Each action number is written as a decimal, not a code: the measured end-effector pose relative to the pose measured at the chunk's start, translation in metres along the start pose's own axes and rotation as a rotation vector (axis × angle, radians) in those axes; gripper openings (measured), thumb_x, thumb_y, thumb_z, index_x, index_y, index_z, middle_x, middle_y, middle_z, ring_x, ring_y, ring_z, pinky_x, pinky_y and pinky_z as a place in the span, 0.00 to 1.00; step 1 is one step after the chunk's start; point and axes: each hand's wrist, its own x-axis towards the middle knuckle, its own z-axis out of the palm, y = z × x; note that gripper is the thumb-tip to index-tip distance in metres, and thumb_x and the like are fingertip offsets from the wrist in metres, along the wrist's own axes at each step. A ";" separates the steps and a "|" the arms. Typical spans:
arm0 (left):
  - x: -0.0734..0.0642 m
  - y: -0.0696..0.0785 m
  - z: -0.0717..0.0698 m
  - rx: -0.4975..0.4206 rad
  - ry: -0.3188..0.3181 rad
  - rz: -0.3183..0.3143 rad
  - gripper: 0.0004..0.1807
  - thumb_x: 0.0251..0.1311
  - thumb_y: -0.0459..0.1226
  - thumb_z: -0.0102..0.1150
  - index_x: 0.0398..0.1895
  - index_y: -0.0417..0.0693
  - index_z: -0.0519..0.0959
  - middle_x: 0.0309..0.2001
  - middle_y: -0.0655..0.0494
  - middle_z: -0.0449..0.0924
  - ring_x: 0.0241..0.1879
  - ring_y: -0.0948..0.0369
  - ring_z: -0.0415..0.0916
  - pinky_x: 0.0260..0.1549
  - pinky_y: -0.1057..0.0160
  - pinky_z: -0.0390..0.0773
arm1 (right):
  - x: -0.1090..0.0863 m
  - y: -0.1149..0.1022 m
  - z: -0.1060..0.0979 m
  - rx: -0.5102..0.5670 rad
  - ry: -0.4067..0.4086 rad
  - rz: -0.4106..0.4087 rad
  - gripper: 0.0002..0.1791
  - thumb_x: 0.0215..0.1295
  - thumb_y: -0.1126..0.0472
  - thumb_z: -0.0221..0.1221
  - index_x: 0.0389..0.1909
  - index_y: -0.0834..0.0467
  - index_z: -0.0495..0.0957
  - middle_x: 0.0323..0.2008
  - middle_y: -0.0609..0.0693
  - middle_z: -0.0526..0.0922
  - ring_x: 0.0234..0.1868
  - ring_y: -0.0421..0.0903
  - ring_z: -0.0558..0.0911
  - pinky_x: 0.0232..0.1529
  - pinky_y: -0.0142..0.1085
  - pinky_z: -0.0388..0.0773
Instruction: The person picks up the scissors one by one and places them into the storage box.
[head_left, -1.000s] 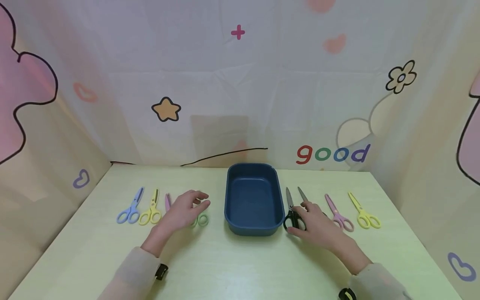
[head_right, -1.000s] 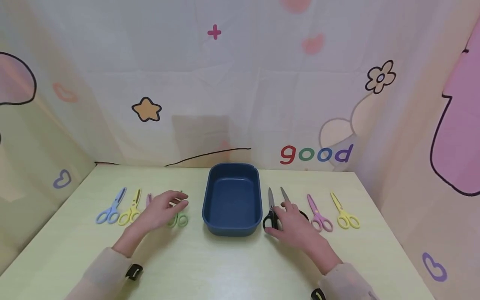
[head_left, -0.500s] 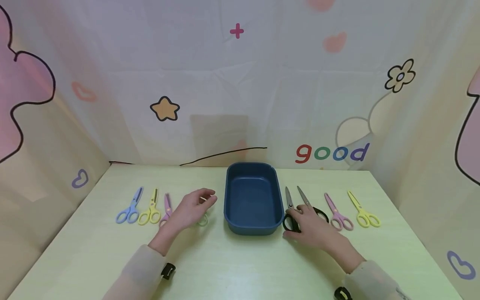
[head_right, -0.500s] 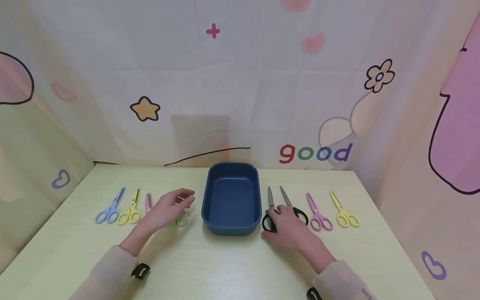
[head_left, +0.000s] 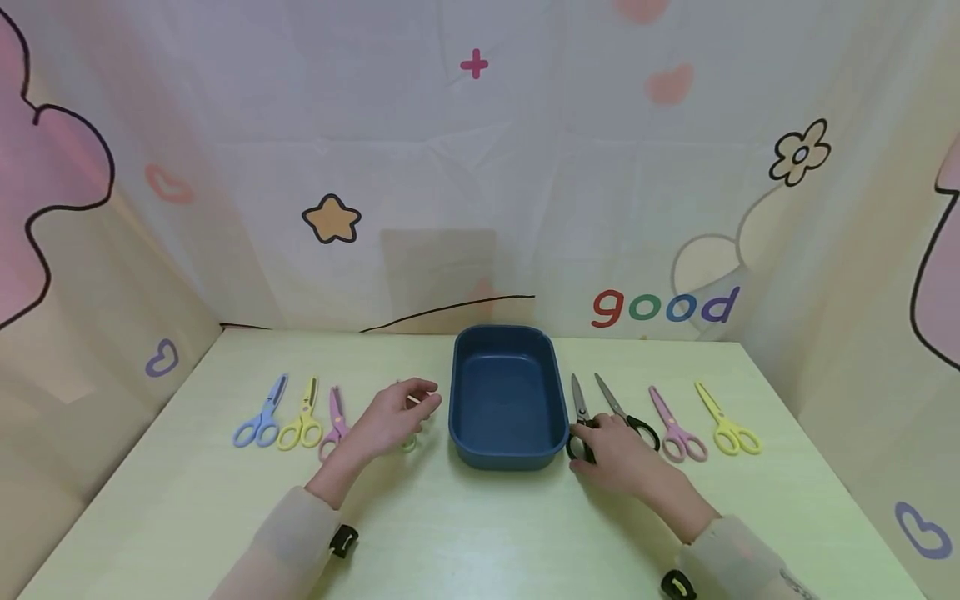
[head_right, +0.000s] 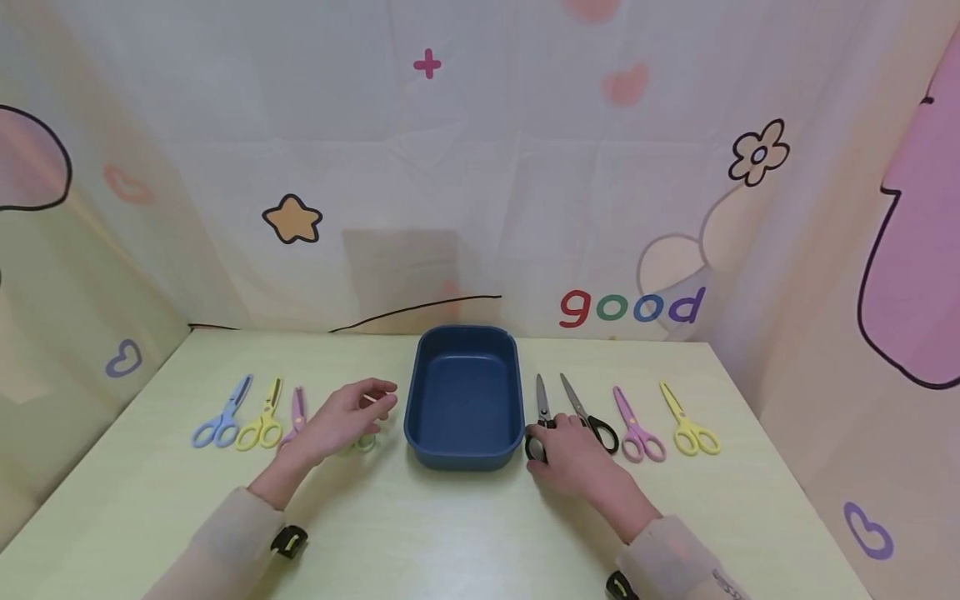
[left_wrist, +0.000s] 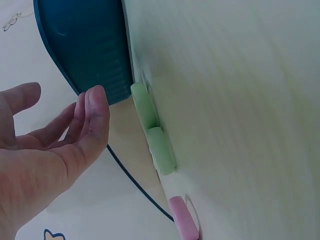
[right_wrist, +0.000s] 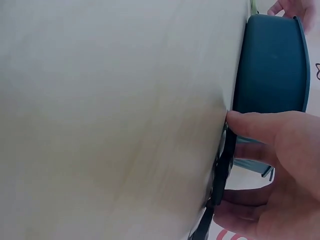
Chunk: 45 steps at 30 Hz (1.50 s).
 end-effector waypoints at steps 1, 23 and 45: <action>0.000 0.000 0.000 -0.006 -0.003 -0.001 0.21 0.75 0.41 0.57 0.62 0.34 0.77 0.46 0.49 0.81 0.42 0.49 0.82 0.37 0.61 0.83 | 0.000 0.000 0.001 0.001 0.004 -0.001 0.26 0.65 0.53 0.70 0.60 0.61 0.80 0.49 0.66 0.78 0.52 0.65 0.77 0.52 0.59 0.77; 0.002 0.002 0.008 -0.198 -0.050 -0.050 0.23 0.74 0.37 0.59 0.65 0.31 0.73 0.47 0.44 0.77 0.44 0.44 0.81 0.37 0.57 0.86 | 0.004 0.002 -0.006 0.085 0.073 0.022 0.18 0.57 0.60 0.70 0.48 0.56 0.80 0.37 0.59 0.75 0.42 0.58 0.74 0.39 0.53 0.76; 0.011 -0.002 0.015 -0.477 -0.113 -0.129 0.24 0.70 0.25 0.59 0.67 0.28 0.69 0.47 0.40 0.74 0.39 0.55 0.81 0.45 0.56 0.85 | 0.011 0.001 -0.049 0.044 0.206 0.090 0.22 0.60 0.57 0.70 0.54 0.59 0.80 0.40 0.63 0.77 0.43 0.62 0.77 0.40 0.55 0.77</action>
